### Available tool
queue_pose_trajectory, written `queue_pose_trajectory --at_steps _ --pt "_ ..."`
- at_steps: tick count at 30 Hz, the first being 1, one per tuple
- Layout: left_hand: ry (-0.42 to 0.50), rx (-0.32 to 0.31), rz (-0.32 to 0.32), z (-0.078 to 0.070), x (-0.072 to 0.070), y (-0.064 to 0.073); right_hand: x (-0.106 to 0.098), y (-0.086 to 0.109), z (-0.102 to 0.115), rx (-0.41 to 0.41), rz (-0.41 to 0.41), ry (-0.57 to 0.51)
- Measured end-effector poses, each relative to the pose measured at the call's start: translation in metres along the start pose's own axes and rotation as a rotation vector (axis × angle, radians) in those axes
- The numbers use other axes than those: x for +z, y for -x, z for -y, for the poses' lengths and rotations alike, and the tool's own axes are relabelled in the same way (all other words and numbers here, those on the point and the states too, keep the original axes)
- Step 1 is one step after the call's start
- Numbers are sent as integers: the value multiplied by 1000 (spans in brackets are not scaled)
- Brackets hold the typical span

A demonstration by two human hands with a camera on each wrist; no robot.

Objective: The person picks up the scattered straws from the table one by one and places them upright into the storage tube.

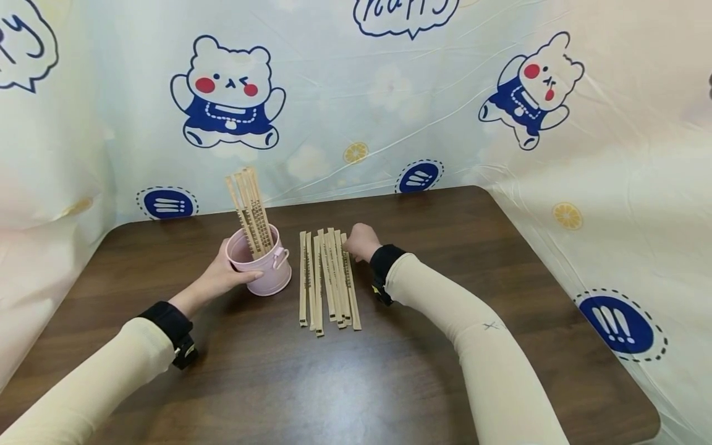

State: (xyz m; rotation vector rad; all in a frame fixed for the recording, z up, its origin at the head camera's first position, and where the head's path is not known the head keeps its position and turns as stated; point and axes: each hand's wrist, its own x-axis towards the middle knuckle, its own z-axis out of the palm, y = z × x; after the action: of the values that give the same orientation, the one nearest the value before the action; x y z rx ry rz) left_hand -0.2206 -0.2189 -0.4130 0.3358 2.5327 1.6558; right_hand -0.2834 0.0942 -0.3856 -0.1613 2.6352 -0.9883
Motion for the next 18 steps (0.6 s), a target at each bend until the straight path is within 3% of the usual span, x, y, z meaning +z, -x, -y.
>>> queue_pose_trajectory --at_steps 9,18 --pt "4 -22 19 -3 -2 1 16 -4 -6 -13 25 121" --pt "-17 -19 10 -3 -1 3 19 -4 -8 -30 28 101"
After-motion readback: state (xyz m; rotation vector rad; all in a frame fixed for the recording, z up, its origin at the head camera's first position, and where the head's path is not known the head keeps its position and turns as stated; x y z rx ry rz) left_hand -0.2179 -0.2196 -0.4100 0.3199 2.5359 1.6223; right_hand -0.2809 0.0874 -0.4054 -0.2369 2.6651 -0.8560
